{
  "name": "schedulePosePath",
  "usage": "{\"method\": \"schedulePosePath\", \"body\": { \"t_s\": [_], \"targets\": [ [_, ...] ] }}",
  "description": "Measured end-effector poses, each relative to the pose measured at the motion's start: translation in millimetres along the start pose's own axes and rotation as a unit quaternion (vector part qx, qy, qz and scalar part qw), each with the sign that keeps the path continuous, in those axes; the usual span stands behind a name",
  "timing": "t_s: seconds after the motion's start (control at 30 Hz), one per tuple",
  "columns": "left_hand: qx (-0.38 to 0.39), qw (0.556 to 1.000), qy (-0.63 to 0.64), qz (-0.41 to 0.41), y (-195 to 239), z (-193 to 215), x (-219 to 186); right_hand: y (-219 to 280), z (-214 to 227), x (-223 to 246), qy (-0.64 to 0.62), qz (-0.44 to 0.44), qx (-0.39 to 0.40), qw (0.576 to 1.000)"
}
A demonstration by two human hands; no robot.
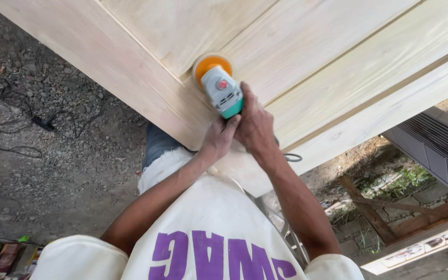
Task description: The person uses a handheld orbital sander to smooth the surface of a large, light-colored wooden panel. They move the sander systematically across the flat face and along the raised edges of the panel, occasionally pausing to wipe away dust with their hand.
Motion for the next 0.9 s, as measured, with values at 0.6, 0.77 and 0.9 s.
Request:
{"method": "schedulePosePath", "body": {
  "t_s": [0.6, 0.77, 0.9],
  "targets": [
    [0.099, 0.989, 0.059, -0.095, -102.1, -65.2, -84.7, -55.5, 52.5, -85.0, -0.022, -0.212, 0.028, 0.977],
    [0.057, 0.998, 0.025, -0.024, -55.9, -39.2, -60.4, -43.6, 46.0, -45.9, -0.003, -0.064, -0.017, 0.998],
    [0.086, 0.99, -0.026, 0.11, -90.7, -58.6, -77.6, -71.6, 68.9, -68.0, -0.005, -0.091, -0.008, 0.996]
  ]
}}
Point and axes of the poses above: each hand's wrist, its own y-axis away from the middle knuckle, its own z-axis out of the back of the hand, x = y × z, the point moved 3 cm from there along -y, towards the middle knuckle, and after that the axes turned 8 degrees about -z, right-handed, at the moved point
